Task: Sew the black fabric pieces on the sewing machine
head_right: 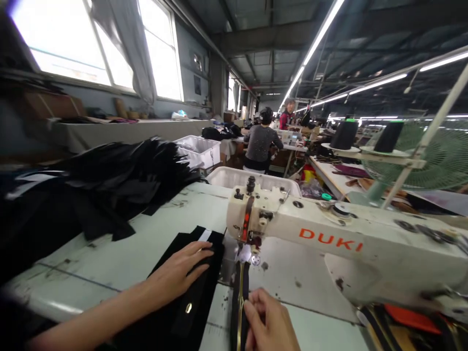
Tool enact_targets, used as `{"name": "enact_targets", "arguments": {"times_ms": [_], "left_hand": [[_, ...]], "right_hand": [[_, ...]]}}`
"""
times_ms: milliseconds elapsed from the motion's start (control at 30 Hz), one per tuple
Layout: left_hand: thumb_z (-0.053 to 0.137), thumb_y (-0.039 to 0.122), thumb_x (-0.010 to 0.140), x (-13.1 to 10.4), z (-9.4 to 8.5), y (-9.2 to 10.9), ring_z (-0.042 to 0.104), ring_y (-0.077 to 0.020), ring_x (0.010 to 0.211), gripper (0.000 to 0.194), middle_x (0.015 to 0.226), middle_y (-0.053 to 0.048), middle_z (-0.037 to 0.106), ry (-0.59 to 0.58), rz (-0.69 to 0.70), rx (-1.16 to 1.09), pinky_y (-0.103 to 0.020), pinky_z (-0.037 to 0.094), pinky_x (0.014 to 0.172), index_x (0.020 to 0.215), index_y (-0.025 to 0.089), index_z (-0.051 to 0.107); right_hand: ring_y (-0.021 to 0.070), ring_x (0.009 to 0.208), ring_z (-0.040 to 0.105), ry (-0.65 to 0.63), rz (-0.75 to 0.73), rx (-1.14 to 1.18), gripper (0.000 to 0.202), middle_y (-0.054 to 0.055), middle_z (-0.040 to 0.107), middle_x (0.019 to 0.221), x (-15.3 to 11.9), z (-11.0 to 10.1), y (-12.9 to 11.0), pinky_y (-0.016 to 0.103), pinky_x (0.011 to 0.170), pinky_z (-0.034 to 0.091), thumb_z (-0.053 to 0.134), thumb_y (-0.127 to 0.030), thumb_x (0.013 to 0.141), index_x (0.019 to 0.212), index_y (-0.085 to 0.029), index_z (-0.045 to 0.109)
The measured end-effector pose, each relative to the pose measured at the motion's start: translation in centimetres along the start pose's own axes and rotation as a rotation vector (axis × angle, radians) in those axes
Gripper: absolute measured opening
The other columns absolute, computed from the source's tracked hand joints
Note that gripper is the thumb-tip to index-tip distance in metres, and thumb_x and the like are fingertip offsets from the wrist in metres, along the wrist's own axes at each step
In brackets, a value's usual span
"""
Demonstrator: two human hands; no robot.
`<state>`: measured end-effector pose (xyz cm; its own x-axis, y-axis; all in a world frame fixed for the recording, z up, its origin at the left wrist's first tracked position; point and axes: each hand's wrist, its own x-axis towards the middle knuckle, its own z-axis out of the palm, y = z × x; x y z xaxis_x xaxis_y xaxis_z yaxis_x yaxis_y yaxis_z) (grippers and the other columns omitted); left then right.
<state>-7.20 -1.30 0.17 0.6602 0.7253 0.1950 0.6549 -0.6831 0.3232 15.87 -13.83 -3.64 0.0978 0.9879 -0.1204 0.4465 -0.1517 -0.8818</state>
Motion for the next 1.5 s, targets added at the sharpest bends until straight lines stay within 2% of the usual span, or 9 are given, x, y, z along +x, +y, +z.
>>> {"name": "enact_targets", "arguments": {"times_ms": [133,267,333,433,600,733,967,1300,1500], "left_hand": [[0.058,0.018,0.092,3.6,-0.1,-2.1,0.042,-0.0273,0.136,0.039,0.143,-0.012,0.050,-0.036,-0.022,0.004,-0.044,0.030,0.117,0.131,0.017,0.057],[0.074,0.026,0.083,6.5,0.0,-3.7,0.043,-0.0331,0.132,0.058,0.139,-0.014,0.051,-0.109,-0.022,-0.048,-0.053,0.030,0.113,0.135,0.017,0.051],[0.078,0.030,0.080,7.1,0.0,-4.1,0.052,-0.0316,0.119,0.051,0.122,-0.012,0.060,-0.152,-0.019,-0.086,-0.051,0.039,0.103,0.124,0.016,0.058],[0.074,0.032,0.084,7.3,0.3,-4.0,0.059,-0.0250,0.098,0.024,0.097,-0.006,0.063,-0.180,-0.031,-0.151,-0.043,0.048,0.088,0.098,0.014,0.066],[0.068,0.030,0.089,6.8,1.2,-1.7,0.063,-0.0200,0.089,0.015,0.095,-0.003,0.065,-0.116,-0.081,-0.277,-0.032,0.053,0.081,0.099,0.018,0.067],[0.069,0.019,0.084,4.8,2.0,0.6,0.046,-0.0300,0.129,0.051,0.135,-0.011,0.050,0.006,-0.110,-0.272,-0.046,0.039,0.110,0.132,0.020,0.053],[0.061,0.028,0.096,-0.6,4.1,1.4,0.032,-0.0355,0.143,0.067,0.155,-0.014,0.037,-0.082,0.254,-0.142,-0.058,0.026,0.117,0.154,0.025,0.028],[0.061,0.030,0.097,0.1,3.1,2.3,0.036,-0.0303,0.142,0.071,0.154,-0.006,0.039,-0.014,0.290,-0.123,-0.053,0.024,0.118,0.156,0.032,0.022],[0.067,0.028,0.092,0.3,2.2,2.8,0.038,-0.0316,0.141,0.067,0.151,-0.010,0.043,-0.105,0.250,-0.098,-0.052,0.028,0.117,0.151,0.023,0.037]], "right_hand": [[0.0149,0.038,0.054,0.107,-0.075,-0.310,0.028,-0.004,0.058,0.053,3.2,-0.8,-0.1,0.023,0.041,0.036,0.034,-0.044,0.097,0.082,-0.025,0.046],[0.0206,0.082,0.069,0.243,-0.490,-0.628,0.021,0.005,0.068,0.094,4.4,-2.9,0.7,0.029,0.068,0.053,0.035,-0.028,0.100,0.104,-0.026,0.056],[0.0207,0.105,0.064,0.185,-0.735,-0.691,0.032,0.007,0.063,0.116,5.1,-3.3,1.0,0.033,0.085,0.055,0.034,-0.017,0.098,0.118,-0.028,0.056],[0.0200,0.110,0.062,0.155,-0.916,-0.765,0.034,0.009,0.063,0.119,6.1,-3.2,1.5,0.033,0.090,0.056,0.040,-0.015,0.097,0.126,-0.026,0.055],[0.0203,0.105,0.064,0.167,-1.013,-0.855,0.038,0.010,0.064,0.116,6.6,-2.3,2.9,0.030,0.088,0.057,0.048,-0.012,0.092,0.128,-0.020,0.055],[0.0211,0.109,0.064,0.204,-1.046,-0.869,0.038,0.010,0.064,0.118,6.5,-1.8,3.4,0.029,0.091,0.056,0.049,-0.010,0.089,0.125,-0.019,0.058],[0.0206,0.094,0.071,0.404,-1.164,-0.891,0.028,0.003,0.072,0.105,6.4,-1.4,3.1,0.029,0.079,0.061,0.042,-0.019,0.097,0.111,-0.023,0.067],[0.0215,0.101,0.070,0.367,-1.224,-1.020,0.027,0.002,0.071,0.113,7.2,-1.4,6.0,0.029,0.084,0.060,0.052,-0.019,0.093,0.115,-0.023,0.068],[0.0220,0.098,0.071,0.378,-1.248,-1.050,0.030,0.001,0.071,0.114,7.4,-1.4,6.1,0.029,0.080,0.061,0.051,-0.017,0.091,0.114,-0.023,0.068]]}}
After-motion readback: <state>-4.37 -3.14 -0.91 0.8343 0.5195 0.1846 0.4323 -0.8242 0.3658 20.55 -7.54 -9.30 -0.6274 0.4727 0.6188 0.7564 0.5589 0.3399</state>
